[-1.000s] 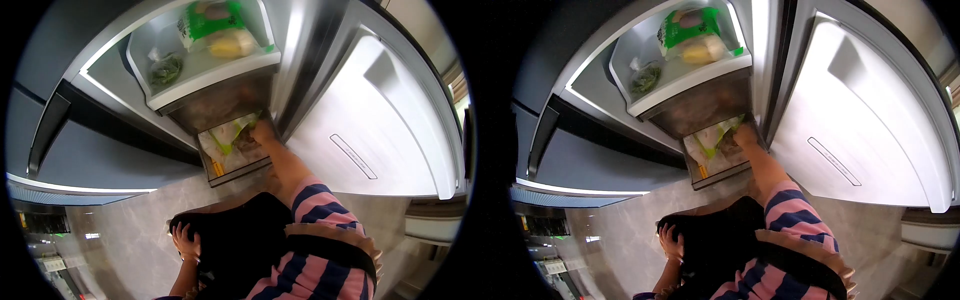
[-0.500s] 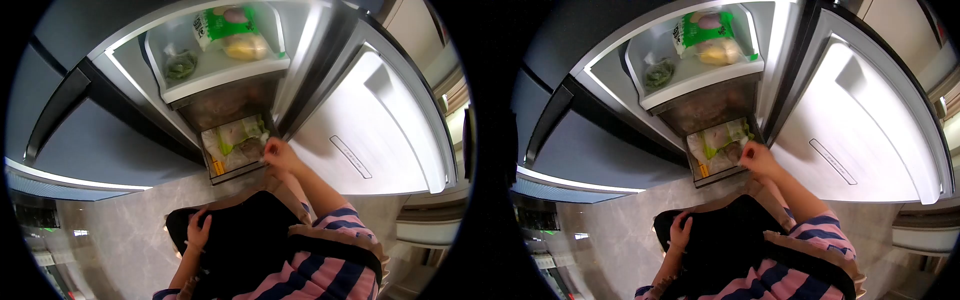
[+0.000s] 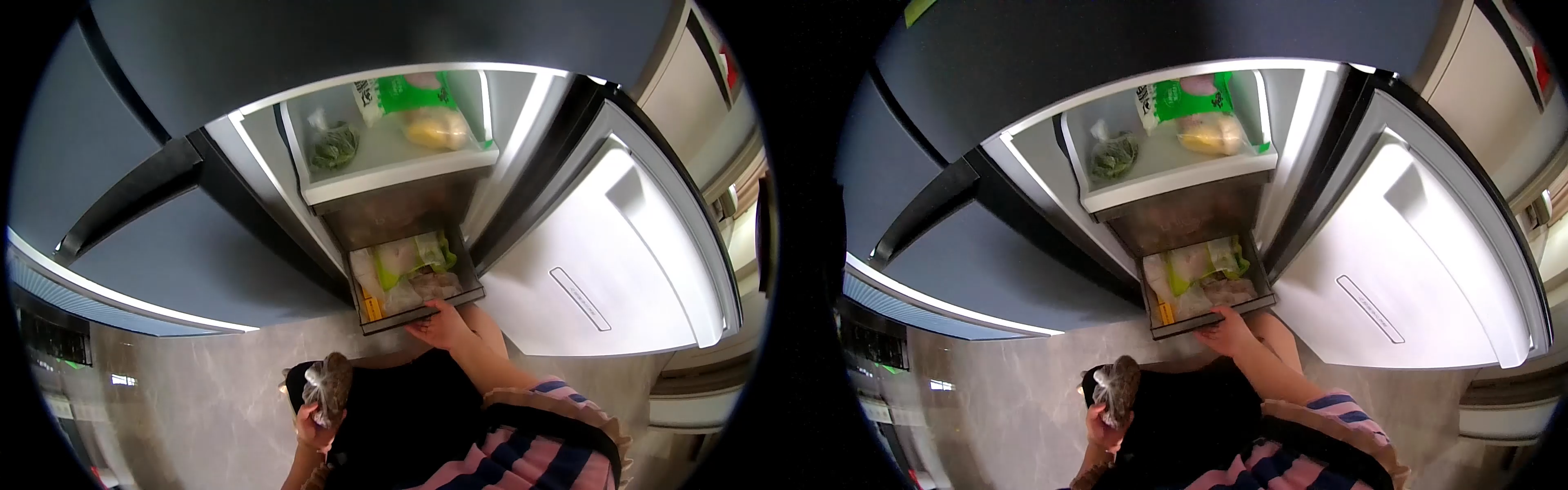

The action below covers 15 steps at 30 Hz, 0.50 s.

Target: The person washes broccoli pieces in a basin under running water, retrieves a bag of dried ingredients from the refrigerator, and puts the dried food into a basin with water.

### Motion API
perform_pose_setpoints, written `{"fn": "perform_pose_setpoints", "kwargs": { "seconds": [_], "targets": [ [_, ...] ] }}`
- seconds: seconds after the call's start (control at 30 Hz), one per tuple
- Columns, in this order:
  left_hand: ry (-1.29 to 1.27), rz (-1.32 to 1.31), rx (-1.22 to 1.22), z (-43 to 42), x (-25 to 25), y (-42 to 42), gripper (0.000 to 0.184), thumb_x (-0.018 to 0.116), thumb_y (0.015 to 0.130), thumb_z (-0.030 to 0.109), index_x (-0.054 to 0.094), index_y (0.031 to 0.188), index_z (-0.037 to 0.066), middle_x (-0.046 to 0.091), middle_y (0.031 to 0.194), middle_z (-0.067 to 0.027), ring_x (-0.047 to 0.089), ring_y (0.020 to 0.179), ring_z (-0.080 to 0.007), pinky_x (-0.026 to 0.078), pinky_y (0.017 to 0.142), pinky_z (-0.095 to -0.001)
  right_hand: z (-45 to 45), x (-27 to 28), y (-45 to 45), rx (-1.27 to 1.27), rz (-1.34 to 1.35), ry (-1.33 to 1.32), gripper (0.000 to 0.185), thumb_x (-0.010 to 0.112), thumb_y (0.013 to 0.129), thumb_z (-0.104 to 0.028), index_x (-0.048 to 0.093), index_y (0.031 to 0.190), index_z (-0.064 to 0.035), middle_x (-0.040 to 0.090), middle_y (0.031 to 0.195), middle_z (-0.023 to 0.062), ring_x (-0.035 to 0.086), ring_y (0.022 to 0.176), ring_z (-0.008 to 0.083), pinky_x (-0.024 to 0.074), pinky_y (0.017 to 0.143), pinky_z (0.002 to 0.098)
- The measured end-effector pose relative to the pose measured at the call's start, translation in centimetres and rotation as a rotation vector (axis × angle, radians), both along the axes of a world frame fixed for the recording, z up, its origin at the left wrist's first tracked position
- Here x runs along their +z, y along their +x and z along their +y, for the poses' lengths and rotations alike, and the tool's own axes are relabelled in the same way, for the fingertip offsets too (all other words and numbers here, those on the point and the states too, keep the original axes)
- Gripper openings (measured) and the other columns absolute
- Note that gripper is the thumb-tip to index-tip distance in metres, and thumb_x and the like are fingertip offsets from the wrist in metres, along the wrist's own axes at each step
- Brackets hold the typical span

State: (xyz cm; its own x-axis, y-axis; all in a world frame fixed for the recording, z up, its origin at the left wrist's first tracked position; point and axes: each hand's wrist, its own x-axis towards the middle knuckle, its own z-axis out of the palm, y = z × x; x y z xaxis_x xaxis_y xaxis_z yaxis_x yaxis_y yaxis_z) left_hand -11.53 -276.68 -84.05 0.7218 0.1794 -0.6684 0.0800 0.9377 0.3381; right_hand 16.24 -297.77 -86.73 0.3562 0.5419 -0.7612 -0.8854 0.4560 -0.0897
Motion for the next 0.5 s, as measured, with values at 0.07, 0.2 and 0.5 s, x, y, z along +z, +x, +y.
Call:
{"fn": "perform_pose_setpoints", "kwargs": {
  "seconds": [0.07, 0.2, 0.5],
  "targets": [
    [-0.012, -0.030, 0.051, -0.3, -0.6, -1.1, 0.050, 0.050, 0.077, 0.020, 0.045, 0.124, 0.005, 0.054, 0.119, -0.0110, 0.051, 0.110, -0.0291, 0.040, 0.093, -0.0471, 0.7, 0.1, 1.4, -0.036, 0.094, -0.017, 0.061, 0.052, 0.082, -0.017, 0.025, 0.133, 0.0002, 0.024, 0.137, 0.0228, 0.029, 0.125, 0.0384, 0.0344, 0.101, 0.0419],
    [0.024, -0.073, 0.117, -0.4, -1.3, -0.7, 0.050, 0.049, 0.077, 0.021, 0.045, 0.123, 0.003, 0.054, 0.120, -0.0119, 0.051, 0.110, -0.0300, 0.041, 0.093, -0.0461, 1.3, 0.1, 3.0, -0.044, 0.192, -0.013, 0.068, 0.050, 0.080, -0.013, 0.014, 0.136, 0.0008, 0.016, 0.138, 0.0261, 0.023, 0.126, 0.0431, 0.0335, 0.102, 0.0433],
    [-0.033, -0.130, 0.078, -1.0, -0.3, -0.5, 0.051, 0.048, 0.078, 0.021, 0.044, 0.124, 0.000, 0.053, 0.122, -0.0152, 0.050, 0.111, -0.0304, 0.038, 0.098, -0.0407, 6.5, -1.2, 10.0, -0.041, -0.018, -0.040, 0.063, 0.047, 0.078, 0.001, 0.014, 0.132, 0.0025, 0.019, 0.132, 0.0303, 0.030, 0.120, 0.0466, 0.0447, 0.092, 0.0425]
  ]
}}
